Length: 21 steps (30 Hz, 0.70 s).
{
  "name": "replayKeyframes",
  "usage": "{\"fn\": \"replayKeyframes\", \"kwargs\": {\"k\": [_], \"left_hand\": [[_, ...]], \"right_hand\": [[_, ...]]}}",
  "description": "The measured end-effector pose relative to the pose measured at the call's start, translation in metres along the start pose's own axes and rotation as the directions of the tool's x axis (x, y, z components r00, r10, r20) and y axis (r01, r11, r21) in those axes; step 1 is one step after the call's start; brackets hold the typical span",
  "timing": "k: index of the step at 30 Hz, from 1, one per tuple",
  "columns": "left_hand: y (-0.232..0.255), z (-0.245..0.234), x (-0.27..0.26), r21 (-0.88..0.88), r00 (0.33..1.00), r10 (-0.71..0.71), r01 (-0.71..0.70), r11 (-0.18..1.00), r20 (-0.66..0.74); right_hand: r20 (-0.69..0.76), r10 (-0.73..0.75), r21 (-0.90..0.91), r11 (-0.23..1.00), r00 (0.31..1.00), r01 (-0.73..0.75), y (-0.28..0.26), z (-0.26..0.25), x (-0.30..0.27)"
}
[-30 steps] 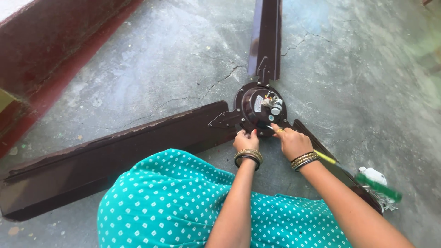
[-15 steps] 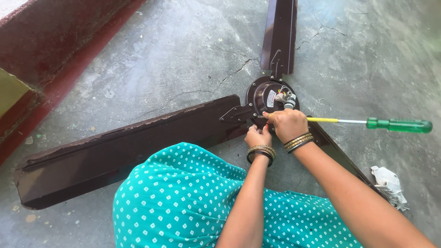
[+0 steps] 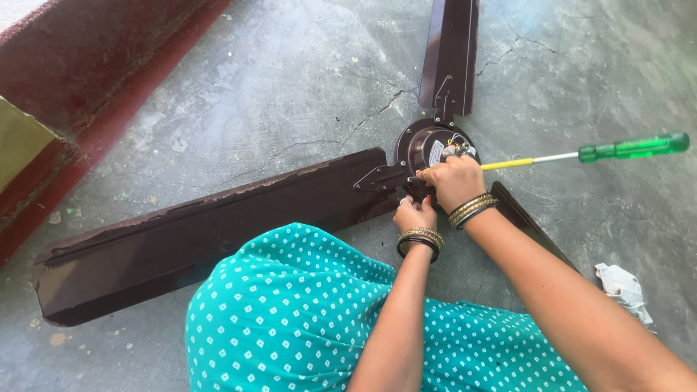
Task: The person sits on the floor and uses a screwdriver to tighten screws on the central hub of a ceiling fan. They rotate the fan and continue securing the blades to the motor housing.
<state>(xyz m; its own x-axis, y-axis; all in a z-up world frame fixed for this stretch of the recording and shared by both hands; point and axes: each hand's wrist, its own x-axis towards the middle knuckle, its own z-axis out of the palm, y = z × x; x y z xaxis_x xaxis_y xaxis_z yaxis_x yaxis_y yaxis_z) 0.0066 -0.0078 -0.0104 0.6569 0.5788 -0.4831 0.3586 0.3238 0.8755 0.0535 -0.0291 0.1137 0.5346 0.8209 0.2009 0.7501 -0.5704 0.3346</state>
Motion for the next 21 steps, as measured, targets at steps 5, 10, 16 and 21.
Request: {"fn": "replayKeyframes", "kwargs": {"k": [5, 10, 16, 21], "left_hand": [[0.002, 0.0, 0.0, -0.024, 1.0, 0.026, -0.026, 0.999, -0.009], [0.003, -0.004, -0.003, -0.006, 0.999, 0.036, -0.036, 0.999, -0.009], [0.004, -0.003, -0.004, -0.002, 1.0, -0.002, 0.002, 1.0, 0.003], [0.001, -0.002, -0.002, -0.03, 0.999, 0.035, -0.036, 0.999, -0.023]], "right_hand": [[0.131, 0.0, -0.056, 0.998, 0.991, 0.007, 0.006, 0.001, 0.012], [0.187, -0.017, -0.122, 0.992, 0.982, 0.04, 0.007, 0.001, 0.018], [0.196, 0.023, -0.068, 0.998, 0.98, -0.01, 0.011, 0.001, 0.017], [0.208, 0.04, -0.014, 0.999, 0.977, -0.038, 0.01, -0.003, 0.01]]}}
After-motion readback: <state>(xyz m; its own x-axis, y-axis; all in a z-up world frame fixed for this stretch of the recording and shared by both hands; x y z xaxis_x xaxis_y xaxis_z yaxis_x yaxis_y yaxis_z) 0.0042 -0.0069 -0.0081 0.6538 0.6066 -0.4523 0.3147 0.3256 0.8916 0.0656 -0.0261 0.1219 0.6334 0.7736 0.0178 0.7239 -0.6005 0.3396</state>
